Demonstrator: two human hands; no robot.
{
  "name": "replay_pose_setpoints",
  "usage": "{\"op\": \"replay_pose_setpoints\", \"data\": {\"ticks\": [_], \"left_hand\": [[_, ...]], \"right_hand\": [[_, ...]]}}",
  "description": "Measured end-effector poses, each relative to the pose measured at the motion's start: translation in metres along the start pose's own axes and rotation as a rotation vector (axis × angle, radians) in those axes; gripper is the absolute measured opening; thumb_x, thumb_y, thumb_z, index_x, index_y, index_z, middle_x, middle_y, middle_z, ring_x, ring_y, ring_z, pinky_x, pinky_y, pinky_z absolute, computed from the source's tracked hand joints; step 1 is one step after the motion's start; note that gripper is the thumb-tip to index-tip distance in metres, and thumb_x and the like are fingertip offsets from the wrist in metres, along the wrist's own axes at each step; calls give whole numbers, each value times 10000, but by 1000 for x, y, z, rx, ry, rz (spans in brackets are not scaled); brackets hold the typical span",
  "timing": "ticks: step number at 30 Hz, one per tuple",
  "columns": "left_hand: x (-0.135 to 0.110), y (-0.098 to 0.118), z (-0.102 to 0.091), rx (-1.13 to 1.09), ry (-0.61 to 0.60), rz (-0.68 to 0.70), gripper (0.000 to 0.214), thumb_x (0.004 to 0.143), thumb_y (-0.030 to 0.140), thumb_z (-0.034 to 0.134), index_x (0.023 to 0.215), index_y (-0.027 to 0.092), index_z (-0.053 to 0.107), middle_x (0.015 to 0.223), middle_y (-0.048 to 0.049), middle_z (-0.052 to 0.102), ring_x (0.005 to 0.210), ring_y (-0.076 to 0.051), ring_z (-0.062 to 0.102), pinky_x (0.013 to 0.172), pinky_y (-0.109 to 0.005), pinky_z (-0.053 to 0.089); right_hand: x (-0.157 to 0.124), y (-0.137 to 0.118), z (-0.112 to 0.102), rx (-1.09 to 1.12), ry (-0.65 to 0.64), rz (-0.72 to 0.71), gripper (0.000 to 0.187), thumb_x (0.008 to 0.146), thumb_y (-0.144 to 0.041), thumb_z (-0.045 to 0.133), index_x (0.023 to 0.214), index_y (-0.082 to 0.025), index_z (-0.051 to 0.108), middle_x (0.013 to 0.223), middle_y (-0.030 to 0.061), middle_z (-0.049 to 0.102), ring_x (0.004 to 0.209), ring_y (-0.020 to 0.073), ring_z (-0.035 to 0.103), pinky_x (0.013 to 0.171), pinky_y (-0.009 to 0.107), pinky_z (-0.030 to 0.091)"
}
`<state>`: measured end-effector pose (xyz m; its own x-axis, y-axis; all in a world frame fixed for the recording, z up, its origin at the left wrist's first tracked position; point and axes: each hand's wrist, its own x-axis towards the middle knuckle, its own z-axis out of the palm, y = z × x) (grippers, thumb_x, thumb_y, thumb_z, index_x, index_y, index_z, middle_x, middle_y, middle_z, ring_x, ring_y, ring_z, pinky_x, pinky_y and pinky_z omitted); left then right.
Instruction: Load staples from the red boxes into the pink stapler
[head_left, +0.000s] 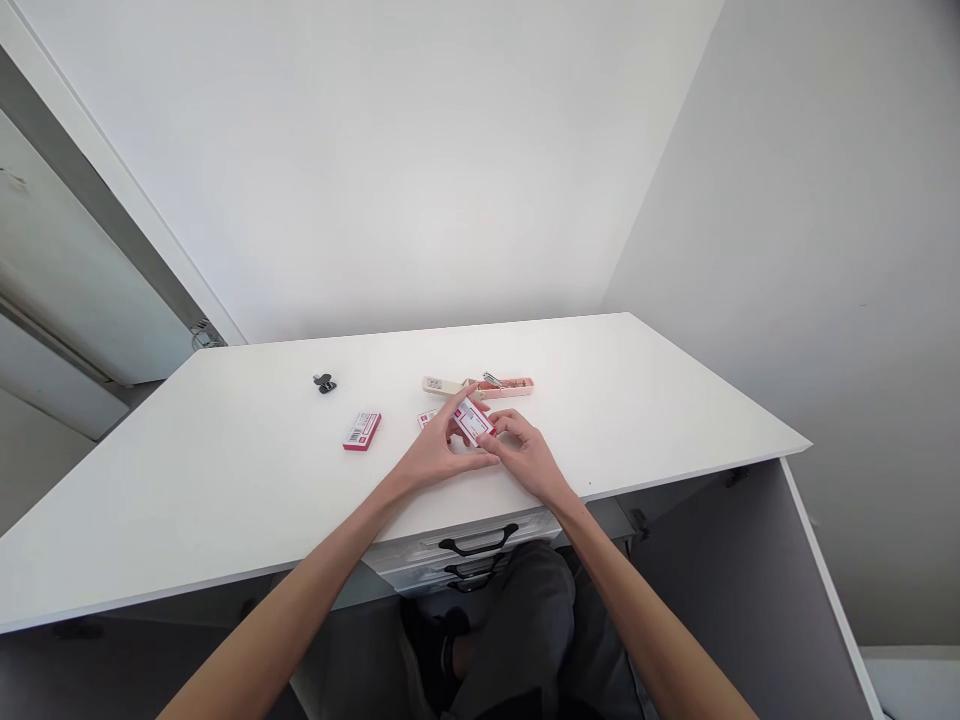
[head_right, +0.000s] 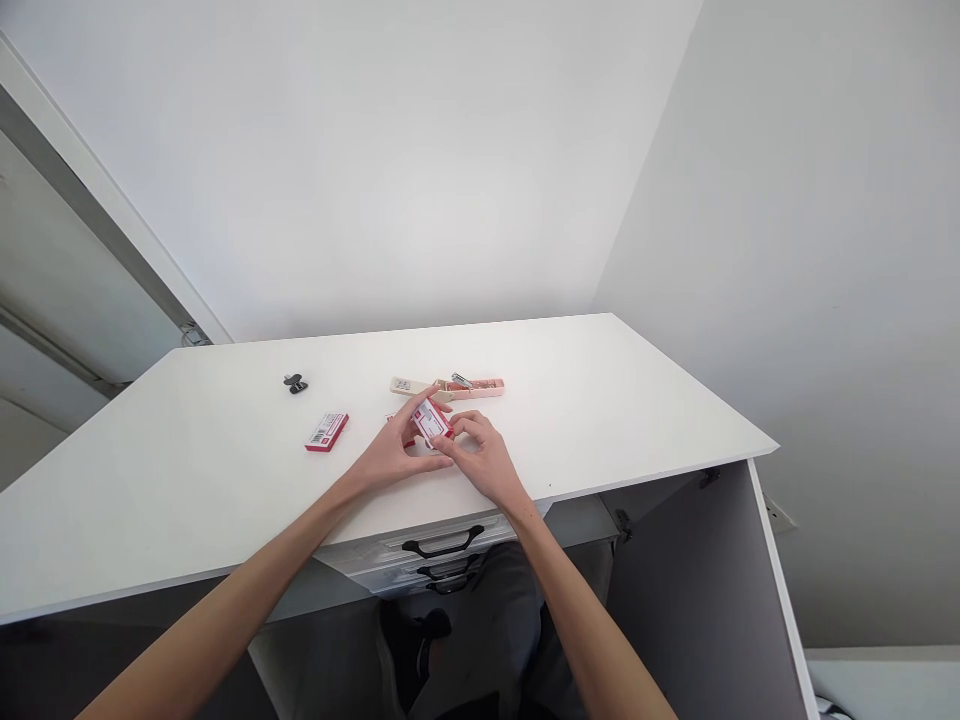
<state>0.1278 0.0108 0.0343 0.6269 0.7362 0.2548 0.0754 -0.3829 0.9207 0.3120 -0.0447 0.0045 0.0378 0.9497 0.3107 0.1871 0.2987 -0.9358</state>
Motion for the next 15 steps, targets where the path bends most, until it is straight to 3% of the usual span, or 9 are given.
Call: {"op": "replay_pose_setpoints", "data": {"ticks": [6, 10, 15], "left_hand": [[-3, -3, 0, 138, 83, 30, 917, 720, 416, 913, 1523, 305, 485, 1340, -107, 679, 1096, -288, 692, 882, -372, 542], [-8, -2, -1, 247, 92, -1, 793, 802, 472, 839, 1488, 281, 490, 1236, -75, 723, 1065, -263, 690, 887, -379, 560], [-26, 3, -18, 389, 153, 65, 775, 890, 405, 730, 1542, 274, 333, 1373, -90, 652, 1172, -242, 675, 1038, -417, 536]], "right_hand": [[-1, -1, 1, -5, -34, -28, 329, 902, -550, 708, 765, -251, 692, 1119, 54, 670, 1115, 255, 634, 1035, 399, 451], [-2, -4, 0, -13, -81, -25, 376, 963, -580, 606, 827, -249, 720, 1164, 59, 687, 1175, 256, 618, 1041, 383, 448], [-2, -10, -1, 21, -50, 0, 455, 1028, -595, 457, 915, -233, 708, 1141, 68, 710, 1152, 244, 626, 1045, 377, 437]]}}
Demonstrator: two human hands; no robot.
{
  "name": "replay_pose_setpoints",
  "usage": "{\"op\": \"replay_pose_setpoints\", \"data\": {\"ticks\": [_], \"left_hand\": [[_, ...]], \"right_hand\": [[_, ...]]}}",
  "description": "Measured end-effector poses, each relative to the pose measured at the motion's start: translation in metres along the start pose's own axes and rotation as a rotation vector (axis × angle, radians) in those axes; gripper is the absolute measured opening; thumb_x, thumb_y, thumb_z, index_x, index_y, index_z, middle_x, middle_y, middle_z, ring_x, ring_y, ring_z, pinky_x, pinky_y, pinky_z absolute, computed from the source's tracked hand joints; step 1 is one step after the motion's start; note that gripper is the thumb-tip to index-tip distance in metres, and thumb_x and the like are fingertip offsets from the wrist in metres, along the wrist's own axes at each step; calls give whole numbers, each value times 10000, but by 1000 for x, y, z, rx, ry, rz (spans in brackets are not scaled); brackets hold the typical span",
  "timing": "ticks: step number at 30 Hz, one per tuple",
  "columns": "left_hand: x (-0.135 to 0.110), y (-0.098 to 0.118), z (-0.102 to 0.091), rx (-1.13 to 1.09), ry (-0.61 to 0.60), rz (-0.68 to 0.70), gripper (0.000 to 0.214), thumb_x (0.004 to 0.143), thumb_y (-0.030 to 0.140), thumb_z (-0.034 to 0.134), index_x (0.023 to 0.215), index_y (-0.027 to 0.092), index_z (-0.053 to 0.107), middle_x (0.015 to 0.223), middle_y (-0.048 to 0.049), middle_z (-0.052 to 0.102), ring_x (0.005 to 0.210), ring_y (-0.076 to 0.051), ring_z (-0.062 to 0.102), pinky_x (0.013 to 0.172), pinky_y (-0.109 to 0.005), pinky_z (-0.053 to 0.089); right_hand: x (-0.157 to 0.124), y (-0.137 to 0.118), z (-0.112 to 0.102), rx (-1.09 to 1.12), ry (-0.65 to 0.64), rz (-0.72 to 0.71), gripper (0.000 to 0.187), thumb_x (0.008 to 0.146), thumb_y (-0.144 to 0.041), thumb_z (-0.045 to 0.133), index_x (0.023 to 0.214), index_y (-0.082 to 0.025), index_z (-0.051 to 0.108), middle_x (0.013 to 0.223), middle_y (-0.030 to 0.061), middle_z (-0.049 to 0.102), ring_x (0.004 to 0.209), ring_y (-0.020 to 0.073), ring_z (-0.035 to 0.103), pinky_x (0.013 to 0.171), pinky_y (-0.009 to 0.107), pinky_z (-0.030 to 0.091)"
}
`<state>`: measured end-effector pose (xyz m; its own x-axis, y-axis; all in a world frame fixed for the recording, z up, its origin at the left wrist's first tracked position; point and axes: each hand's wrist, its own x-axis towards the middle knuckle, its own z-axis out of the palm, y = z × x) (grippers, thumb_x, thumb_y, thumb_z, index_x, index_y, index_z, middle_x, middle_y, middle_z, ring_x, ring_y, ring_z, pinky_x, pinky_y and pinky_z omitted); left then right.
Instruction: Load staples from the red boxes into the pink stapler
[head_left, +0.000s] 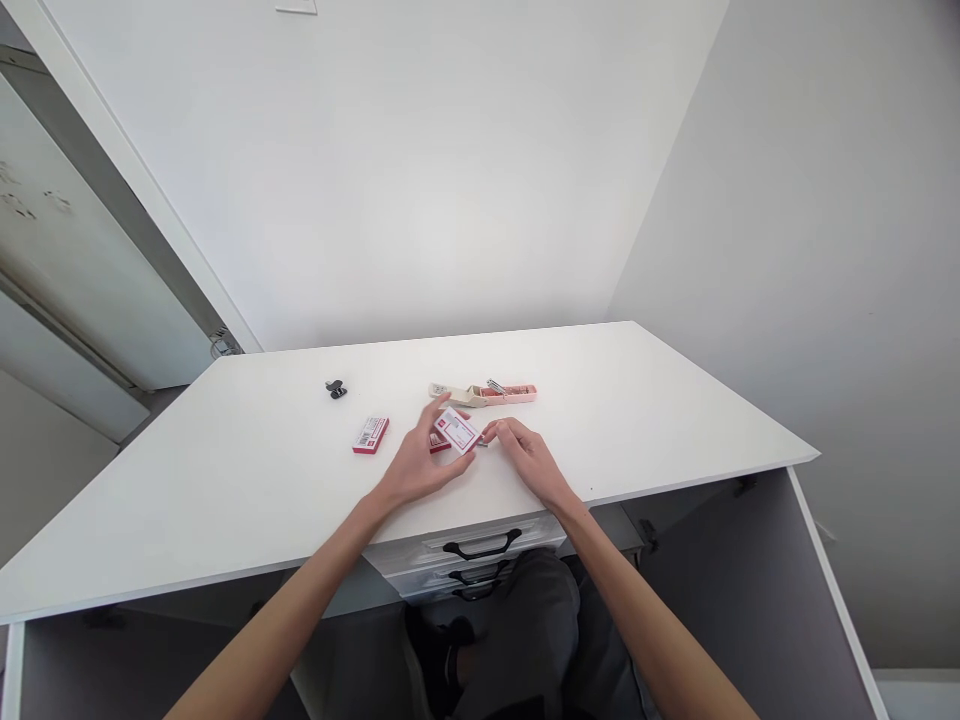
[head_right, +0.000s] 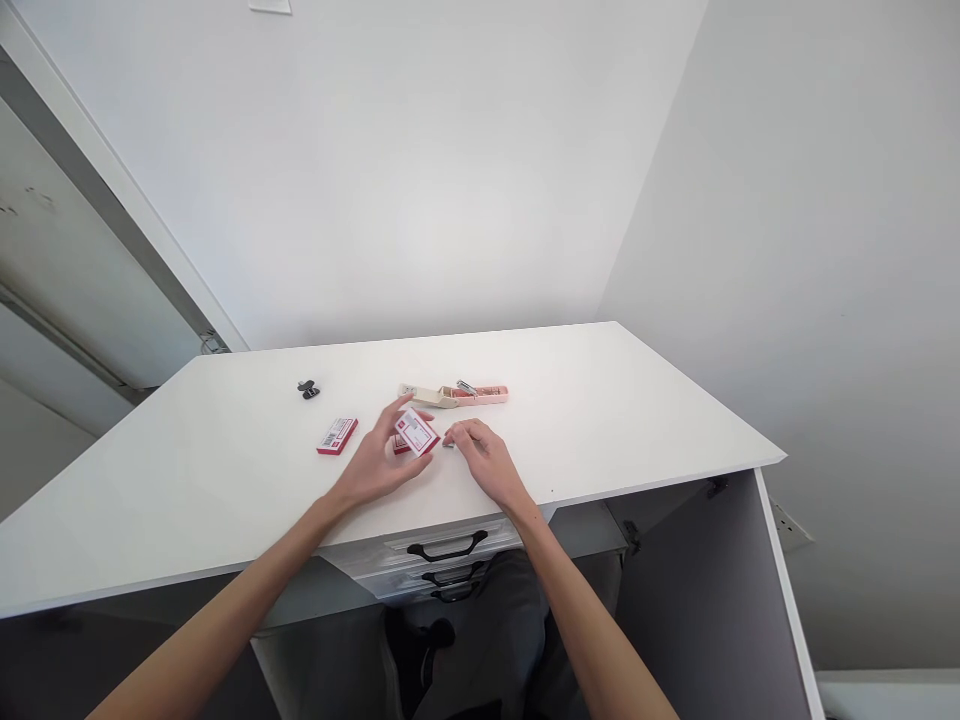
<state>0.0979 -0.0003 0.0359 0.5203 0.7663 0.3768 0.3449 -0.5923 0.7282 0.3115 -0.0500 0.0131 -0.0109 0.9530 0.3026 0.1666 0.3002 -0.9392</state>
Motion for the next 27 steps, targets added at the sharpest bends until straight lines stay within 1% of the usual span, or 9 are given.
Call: {"op": "replay_pose_setpoints", "data": {"ticks": [2, 4, 7, 10, 13, 17, 21, 24, 27], "left_hand": [[-6, -7, -19, 106, 32, 46, 725, 883, 372, 719, 1497, 255, 351, 1375, -99, 644, 1222, -254, 648, 1084, -442, 505], [-11, -18, -41, 289, 44, 64, 650, 856, 379, 733, 1424, 258, 442, 1390, -98, 627, 1284, -280, 600, 1130, -483, 462], [-15, -37, -73, 531, -36, 82, 616, 828, 425, 728, 1387, 262, 529, 1500, -120, 530, 1423, -352, 448, 1196, -585, 354], [-14, -51, -91, 641, -159, -20, 623, 803, 434, 717, 1387, 276, 572, 1547, -138, 471, 1456, -410, 376, 1164, -665, 338], [-8, -51, -87, 649, -194, -22, 693, 827, 457, 705, 1471, 278, 519, 1560, -135, 475, 1470, -398, 369, 1177, -647, 330], [-1, -37, -60, 650, -195, 92, 549, 960, 552, 604, 1452, 315, 564, 1562, -74, 534, 1478, -344, 404, 1205, -571, 336], [-2, -28, -39, 688, -271, 179, 444, 1050, 516, 473, 1442, 349, 599, 1592, -22, 528, 1510, -322, 402, 1201, -561, 354], [-8, -32, -41, 710, -274, 181, 418, 1075, 482, 418, 1400, 324, 628, 1568, -14, 558, 1522, -296, 402, 1220, -549, 348], [-15, -42, -57, 743, -250, 147, 419, 1084, 471, 375, 1351, 286, 640, 1567, -20, 560, 1525, -276, 411, 1275, -554, 275]], "right_hand": [[0, -2, 0, 3, 14, 25, 454, 1026, -599, 452, 908, -233, 695, 1113, 68, 722, 1145, 248, 633, 1038, 380, 441], [-1, -2, 1, 4, 18, 49, 438, 1014, -603, 473, 910, -236, 688, 1105, 68, 731, 1153, 255, 640, 1030, 382, 451], [-1, 0, 2, 9, 22, 71, 430, 1004, -607, 489, 919, -236, 688, 1108, 69, 740, 1161, 259, 650, 1020, 384, 463], [-1, 3, 2, 4, 28, 77, 430, 1001, -608, 497, 922, -233, 691, 1105, 69, 745, 1146, 255, 658, 1010, 381, 466], [-1, 3, 2, -6, 33, 86, 430, 997, -611, 504, 929, -233, 696, 1107, 70, 752, 1138, 253, 664, 993, 376, 474], [-1, 3, 1, -9, 45, 101, 434, 990, -622, 511, 931, -235, 699, 1096, 68, 761, 1130, 252, 671, 989, 375, 477], [-1, 2, 2, -10, 58, 98, 429, 988, -619, 516, 922, -237, 698, 1082, 64, 761, 1112, 249, 676, 1000, 377, 475], [-2, 2, 2, -5, 59, 107, 427, 985, -621, 518, 922, -240, 699, 1086, 65, 762, 1109, 254, 678, 986, 379, 481], [-2, 1, 2, -6, 56, 127, 435, 982, -631, 517, 912, -242, 699, 1100, 67, 759, 1119, 261, 673, 970, 381, 486]]}}
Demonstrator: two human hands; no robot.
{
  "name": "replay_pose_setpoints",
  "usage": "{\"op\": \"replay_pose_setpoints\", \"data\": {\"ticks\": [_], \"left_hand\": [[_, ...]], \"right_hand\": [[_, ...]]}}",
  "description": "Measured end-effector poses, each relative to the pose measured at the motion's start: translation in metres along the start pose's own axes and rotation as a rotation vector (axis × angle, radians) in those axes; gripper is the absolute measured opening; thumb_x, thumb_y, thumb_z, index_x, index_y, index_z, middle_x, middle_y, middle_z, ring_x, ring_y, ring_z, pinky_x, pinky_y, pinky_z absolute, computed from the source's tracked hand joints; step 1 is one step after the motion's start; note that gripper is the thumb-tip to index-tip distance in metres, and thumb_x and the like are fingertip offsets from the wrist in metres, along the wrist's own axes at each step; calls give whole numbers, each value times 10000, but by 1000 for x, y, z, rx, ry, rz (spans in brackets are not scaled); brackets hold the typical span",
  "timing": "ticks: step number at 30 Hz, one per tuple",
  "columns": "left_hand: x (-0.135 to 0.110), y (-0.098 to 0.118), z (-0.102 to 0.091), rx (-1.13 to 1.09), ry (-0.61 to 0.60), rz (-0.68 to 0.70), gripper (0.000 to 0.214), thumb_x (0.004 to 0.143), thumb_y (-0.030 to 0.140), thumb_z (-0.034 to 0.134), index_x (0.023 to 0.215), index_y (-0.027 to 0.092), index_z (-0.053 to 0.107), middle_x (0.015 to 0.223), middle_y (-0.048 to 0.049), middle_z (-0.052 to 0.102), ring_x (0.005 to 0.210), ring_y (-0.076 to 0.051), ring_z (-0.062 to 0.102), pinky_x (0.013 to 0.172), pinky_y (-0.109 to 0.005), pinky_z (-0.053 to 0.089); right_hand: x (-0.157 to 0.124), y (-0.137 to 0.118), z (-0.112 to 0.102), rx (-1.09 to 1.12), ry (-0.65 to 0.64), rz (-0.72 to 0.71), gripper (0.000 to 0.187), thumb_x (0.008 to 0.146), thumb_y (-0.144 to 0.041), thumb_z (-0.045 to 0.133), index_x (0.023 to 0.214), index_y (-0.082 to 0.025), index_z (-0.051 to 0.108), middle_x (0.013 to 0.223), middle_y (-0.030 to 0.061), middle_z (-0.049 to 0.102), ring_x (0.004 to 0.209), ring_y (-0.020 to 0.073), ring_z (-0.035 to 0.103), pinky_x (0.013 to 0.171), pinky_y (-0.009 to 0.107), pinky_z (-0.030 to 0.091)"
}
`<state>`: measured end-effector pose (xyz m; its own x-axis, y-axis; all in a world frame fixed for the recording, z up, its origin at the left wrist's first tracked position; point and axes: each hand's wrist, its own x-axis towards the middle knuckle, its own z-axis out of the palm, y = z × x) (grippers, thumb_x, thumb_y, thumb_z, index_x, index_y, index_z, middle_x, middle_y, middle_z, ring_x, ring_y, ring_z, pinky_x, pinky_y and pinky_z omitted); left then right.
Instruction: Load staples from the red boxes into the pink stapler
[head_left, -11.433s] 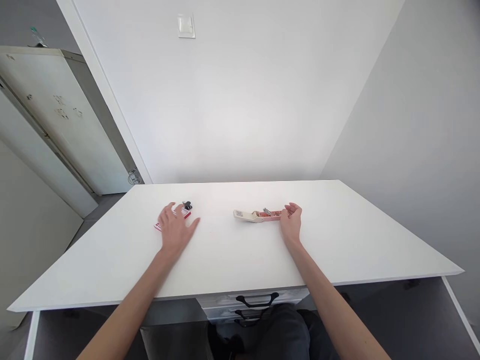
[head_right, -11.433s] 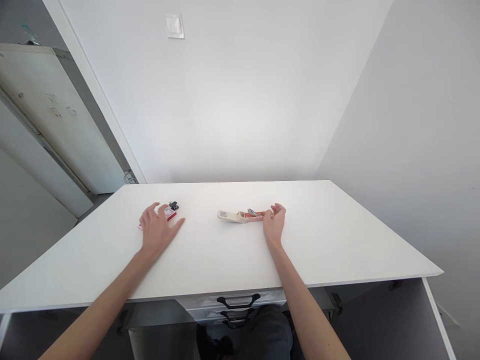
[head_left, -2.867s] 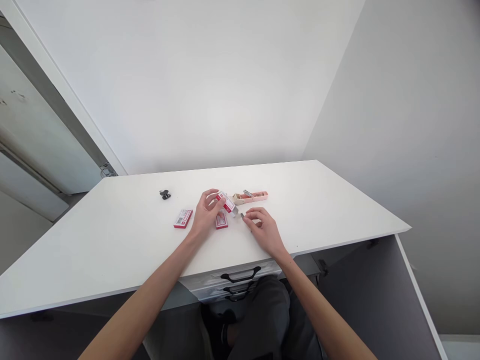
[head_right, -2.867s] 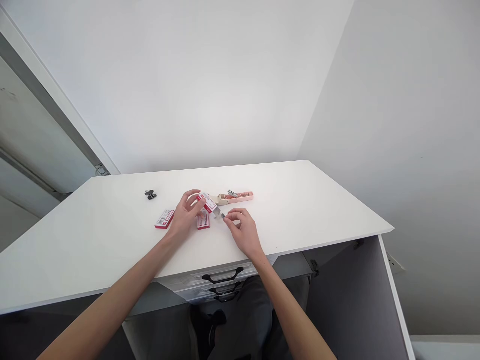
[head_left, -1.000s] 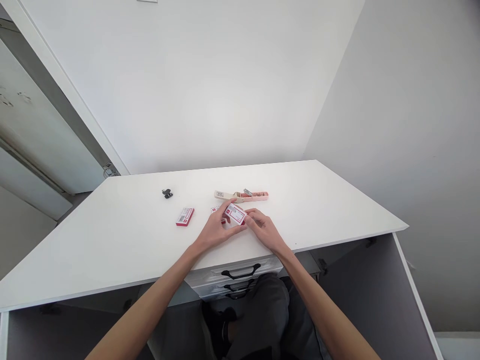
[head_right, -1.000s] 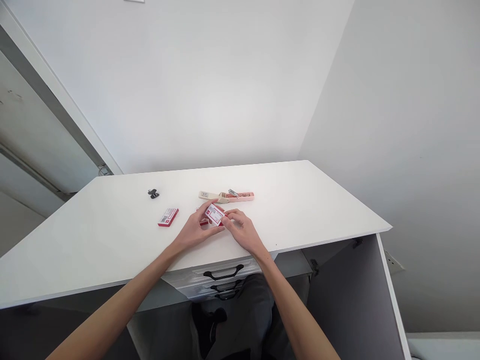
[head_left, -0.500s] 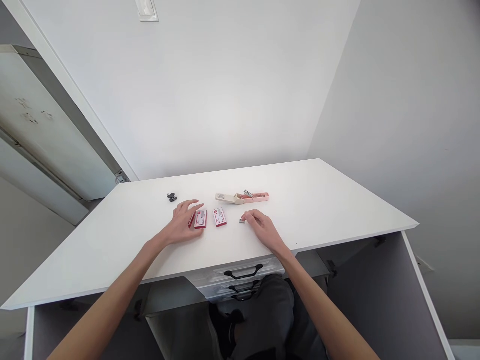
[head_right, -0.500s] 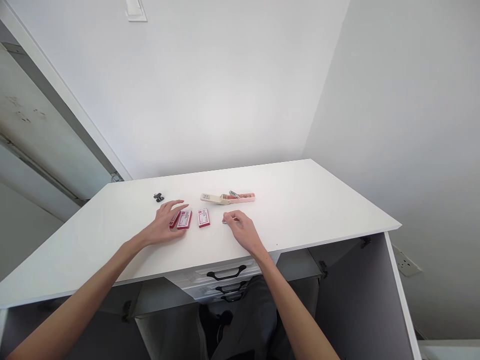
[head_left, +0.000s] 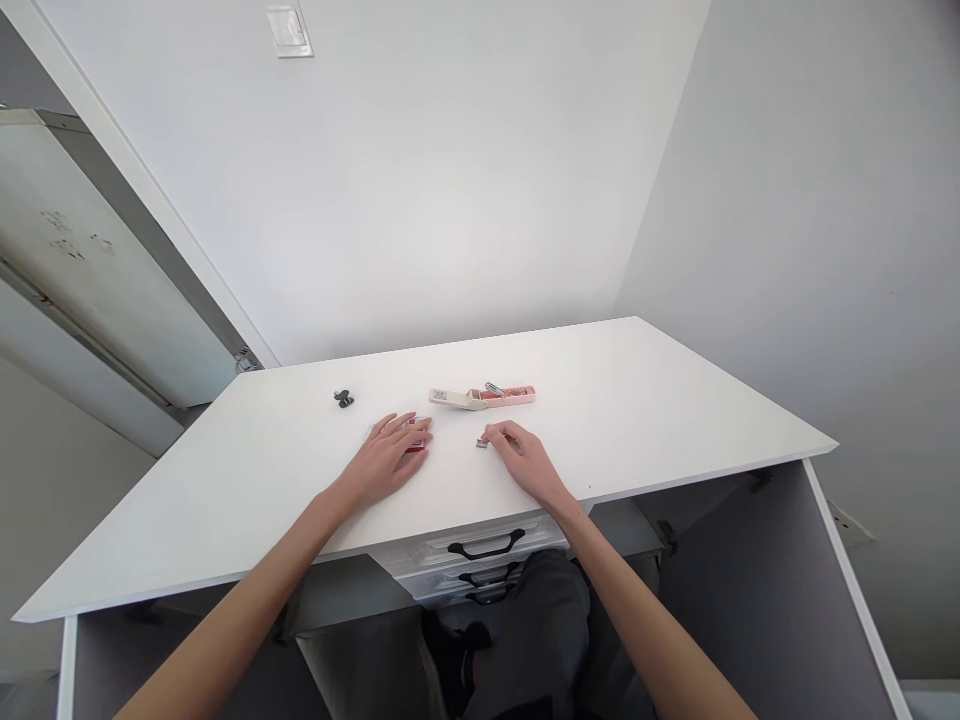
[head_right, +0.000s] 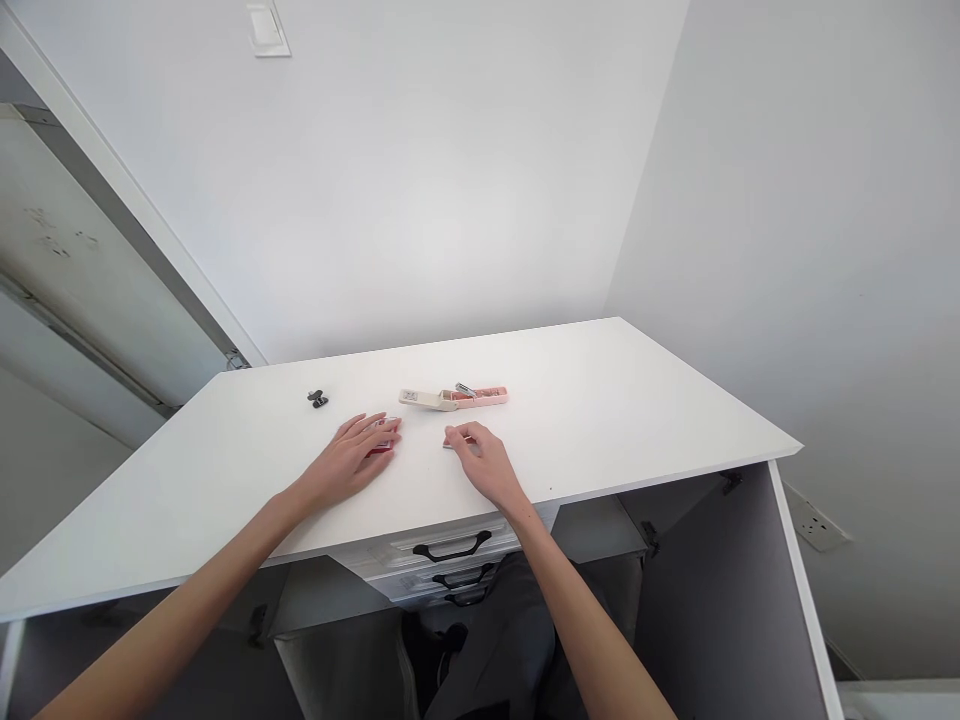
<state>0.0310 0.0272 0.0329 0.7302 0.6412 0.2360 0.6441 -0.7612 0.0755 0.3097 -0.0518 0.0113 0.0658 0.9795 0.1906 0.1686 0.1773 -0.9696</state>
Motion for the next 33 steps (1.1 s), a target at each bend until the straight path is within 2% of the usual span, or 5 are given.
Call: {"op": "replay_pose_setpoints", "data": {"ticks": [3, 14, 23, 29, 33], "left_hand": [[-15, -21, -6, -2, -8, -63, 431, 1085, 473, 338, 1345, 282, 624, 1590, -24, 534, 1531, -276, 408, 1297, -581, 223], [-58, -94, -21, 30, 124, -286, 459, 1064, 480, 329, 1300, 232, 635, 1506, -81, 611, 1486, -304, 456, 1229, -554, 370], [-28, -48, -11, 38, 289, -148, 337, 1042, 378, 426, 1306, 256, 596, 1479, -106, 584, 1403, -296, 517, 1196, -550, 390], [21, -10, 14, -55, 330, -97, 365, 1039, 346, 449, 1384, 250, 524, 1547, -115, 512, 1444, -294, 462, 1202, -536, 385], [51, 5, 25, -69, 388, -68, 442, 1048, 337, 436, 1480, 247, 426, 1638, -119, 413, 1520, -292, 370, 1226, -550, 349]], "right_hand": [[-1, -1, 0, -2, 2, 12, 432, 983, -630, 515, 910, -243, 694, 1098, 63, 754, 1110, 258, 668, 967, 380, 484], [1, 8, 4, -126, 84, -47, 272, 986, -473, 524, 939, -245, 665, 1102, 75, 711, 1100, 262, 631, 959, 415, 496], [1, 33, 14, -424, 132, -159, 298, 933, -342, 643, 1215, -252, 675, 1321, 146, 535, 1284, 353, 501, 995, 521, 513], [5, 34, 16, -460, 97, -146, 145, 952, -349, 644, 1004, -243, 727, 1249, 134, 571, 1246, 344, 525, 1010, 524, 498], [6, 27, 12, -298, 73, -148, 197, 964, -410, 618, 975, -239, 713, 1224, 110, 632, 1194, 287, 601, 1039, 471, 492]]}}
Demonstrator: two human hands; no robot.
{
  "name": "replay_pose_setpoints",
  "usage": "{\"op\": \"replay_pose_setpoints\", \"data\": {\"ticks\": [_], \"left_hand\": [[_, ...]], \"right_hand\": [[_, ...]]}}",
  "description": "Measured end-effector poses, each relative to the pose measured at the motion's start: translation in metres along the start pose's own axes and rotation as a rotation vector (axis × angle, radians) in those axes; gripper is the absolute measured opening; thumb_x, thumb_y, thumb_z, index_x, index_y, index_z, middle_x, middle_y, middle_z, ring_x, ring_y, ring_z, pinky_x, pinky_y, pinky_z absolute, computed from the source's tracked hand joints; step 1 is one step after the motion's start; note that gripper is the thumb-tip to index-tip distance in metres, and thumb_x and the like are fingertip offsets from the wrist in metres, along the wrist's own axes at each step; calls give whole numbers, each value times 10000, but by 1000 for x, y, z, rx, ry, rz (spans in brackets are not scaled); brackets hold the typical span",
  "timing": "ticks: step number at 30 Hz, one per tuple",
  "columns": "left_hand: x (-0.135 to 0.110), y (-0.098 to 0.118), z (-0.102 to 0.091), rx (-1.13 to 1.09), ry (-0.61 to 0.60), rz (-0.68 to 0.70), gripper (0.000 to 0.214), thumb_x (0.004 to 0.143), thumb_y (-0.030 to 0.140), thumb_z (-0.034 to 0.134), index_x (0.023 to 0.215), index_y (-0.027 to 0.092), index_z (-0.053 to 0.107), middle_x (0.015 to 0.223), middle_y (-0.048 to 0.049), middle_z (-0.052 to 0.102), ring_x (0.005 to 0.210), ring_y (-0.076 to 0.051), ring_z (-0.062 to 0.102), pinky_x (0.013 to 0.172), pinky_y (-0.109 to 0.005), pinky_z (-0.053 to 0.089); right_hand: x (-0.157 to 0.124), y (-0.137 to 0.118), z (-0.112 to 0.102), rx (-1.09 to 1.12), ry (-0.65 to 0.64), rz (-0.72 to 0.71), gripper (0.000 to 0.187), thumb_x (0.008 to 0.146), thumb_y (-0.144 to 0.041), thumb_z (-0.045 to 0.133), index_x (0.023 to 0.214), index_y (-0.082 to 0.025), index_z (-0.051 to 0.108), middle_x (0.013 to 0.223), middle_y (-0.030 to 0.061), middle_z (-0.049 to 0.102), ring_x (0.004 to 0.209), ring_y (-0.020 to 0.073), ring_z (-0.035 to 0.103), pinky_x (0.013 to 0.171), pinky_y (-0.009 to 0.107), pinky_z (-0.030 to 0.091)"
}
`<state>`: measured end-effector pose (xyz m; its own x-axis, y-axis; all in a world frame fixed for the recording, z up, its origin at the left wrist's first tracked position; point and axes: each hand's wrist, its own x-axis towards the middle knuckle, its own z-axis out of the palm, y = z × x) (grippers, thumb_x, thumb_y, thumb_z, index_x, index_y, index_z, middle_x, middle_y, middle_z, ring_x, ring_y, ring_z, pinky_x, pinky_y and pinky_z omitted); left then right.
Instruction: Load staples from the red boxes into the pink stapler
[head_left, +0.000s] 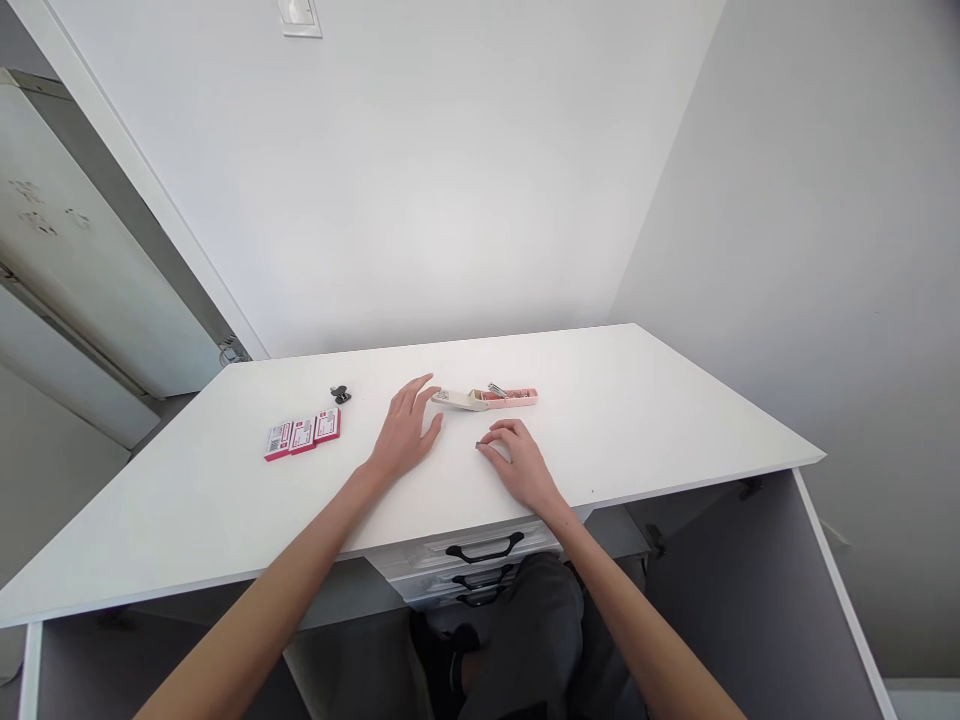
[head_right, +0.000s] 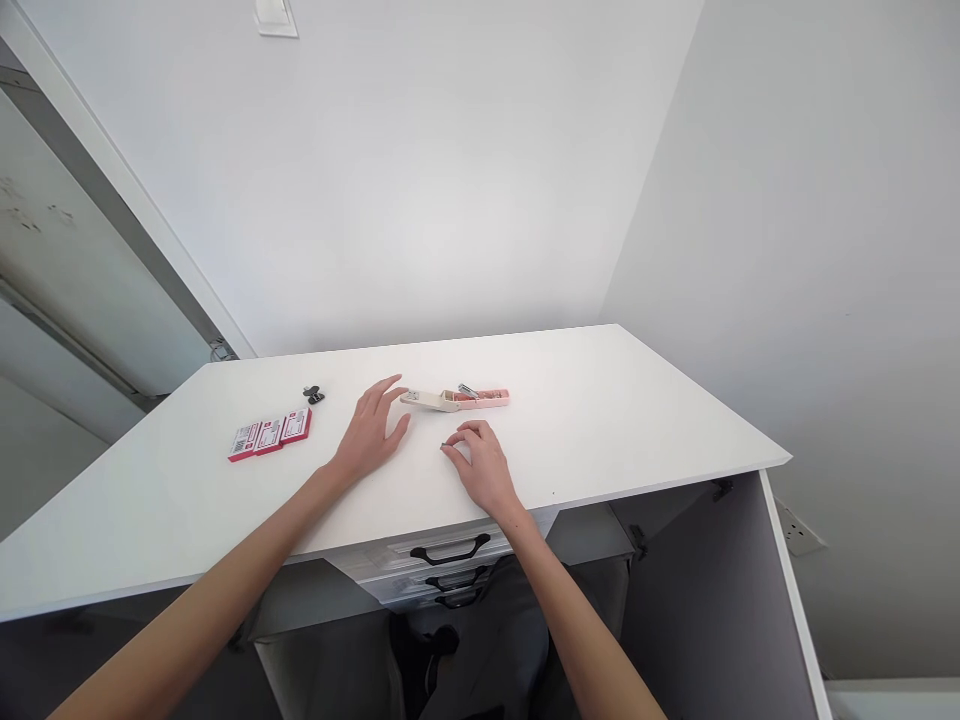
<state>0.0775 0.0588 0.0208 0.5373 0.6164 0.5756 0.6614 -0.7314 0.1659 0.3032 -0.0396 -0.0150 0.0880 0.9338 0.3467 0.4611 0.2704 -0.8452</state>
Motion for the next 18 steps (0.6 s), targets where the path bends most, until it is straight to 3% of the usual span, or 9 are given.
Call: {"op": "replay_pose_setpoints", "data": {"ticks": [3, 6, 11, 18], "left_hand": [[13, 1, 12, -3, 12, 9, 447, 1062, 339, 403, 1496, 235, 421, 1645, -105, 419, 1540, -279, 346, 1243, -534, 324], [20, -3, 20, 6, -49, 8, 436, 1072, 367, 382, 1477, 237, 479, 1589, -93, 500, 1507, -288, 396, 1236, -532, 318], [19, -8, 24, -21, -119, -21, 421, 1075, 397, 378, 1397, 239, 597, 1406, -101, 645, 1335, -290, 543, 1169, -522, 377], [16, -8, 23, -63, -158, -31, 414, 1073, 446, 395, 1331, 261, 662, 1245, -93, 703, 1191, -288, 600, 1064, -502, 449]], "right_hand": [[1, -4, -5, 241, 3, 85, 296, 962, -500, 602, 1029, -223, 682, 1130, 94, 714, 1028, 238, 686, 945, 403, 533], [2, -7, -9, 384, 7, 163, 381, 943, -581, 605, 1042, -217, 660, 1038, 83, 747, 878, 215, 696, 838, 374, 545], [2, -10, -11, 365, 63, 183, 434, 967, -647, 534, 967, -226, 641, 918, 69, 725, 780, 202, 639, 772, 360, 533], [2, -10, -12, 365, 88, 186, 471, 942, -669, 559, 1012, -217, 674, 872, 50, 697, 746, 194, 615, 767, 353, 531]]}}
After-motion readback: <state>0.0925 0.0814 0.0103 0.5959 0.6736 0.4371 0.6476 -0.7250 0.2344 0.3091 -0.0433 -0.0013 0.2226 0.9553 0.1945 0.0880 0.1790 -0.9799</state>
